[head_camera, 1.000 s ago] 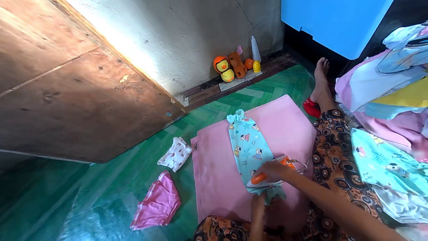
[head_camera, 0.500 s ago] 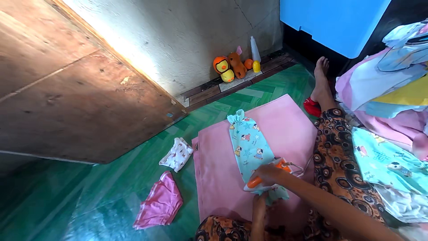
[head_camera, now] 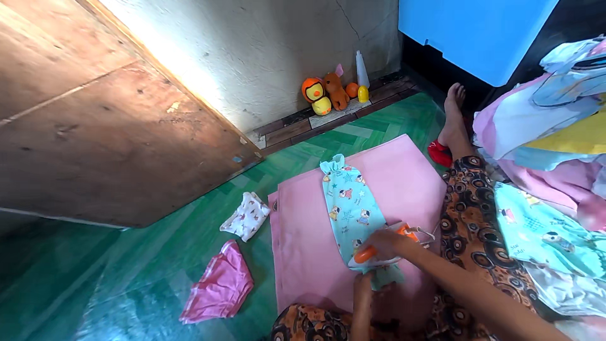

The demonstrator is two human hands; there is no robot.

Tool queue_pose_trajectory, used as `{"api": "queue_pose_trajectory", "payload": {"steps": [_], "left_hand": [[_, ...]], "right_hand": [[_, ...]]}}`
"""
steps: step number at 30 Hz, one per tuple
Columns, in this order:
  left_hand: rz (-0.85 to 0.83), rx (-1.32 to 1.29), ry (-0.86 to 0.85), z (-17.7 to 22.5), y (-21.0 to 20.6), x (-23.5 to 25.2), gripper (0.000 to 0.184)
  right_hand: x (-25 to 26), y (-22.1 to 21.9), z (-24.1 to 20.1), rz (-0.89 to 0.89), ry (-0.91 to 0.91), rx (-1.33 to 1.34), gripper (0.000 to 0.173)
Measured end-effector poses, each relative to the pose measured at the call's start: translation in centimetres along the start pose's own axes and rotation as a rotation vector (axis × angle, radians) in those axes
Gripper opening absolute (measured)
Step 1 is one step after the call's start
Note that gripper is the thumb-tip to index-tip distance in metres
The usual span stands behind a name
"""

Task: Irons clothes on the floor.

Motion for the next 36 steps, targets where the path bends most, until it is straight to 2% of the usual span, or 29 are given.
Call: {"api": "queue_pose_trajectory", "payload": {"steps": [4,9,12,23,32,36], "left_hand": [[0.019,0.024,-0.020,0.1,0.2,0.1,0.033],[0.009,-0.006,-0.012,0.0,0.3,0.0,0.033],[0.003,0.006,-0.002,0.1,0.1,-0.3,0.033],[0.022,0.089,-0.046,0.2,0.3,0.2,0.035],[0.044,0.131,-0.114,0.6,0.4,0.3,0.035],[0.046,0.103,-0.144,0.9,0.4,0.0,0.033]], "right_hand": [[1.5,-0.4,-2.1,0.013,0.014,-0.007,0.058],[2.3,-0.6,-2.8,-0.016,-0.003,-0.007,0.058],[1.9,-0.5,-2.2,-0.017,-0.021,-0.003,0.060],[-1.7,0.0,2.4,-0.020,-0.047,0.013,0.049],[-0.1,-0.3,-0.1,0.007,-0.025,0.035,0.048],[1.4,-0.5,-1.8,0.026,-0.019,0.049,0.054]]}}
Point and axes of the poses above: each hand's wrist, its own x-axis towards the middle knuckle, its own y-axis out of the back of the hand, z = x × y, the point moved 9 cm from there along x, towards the middle knuckle
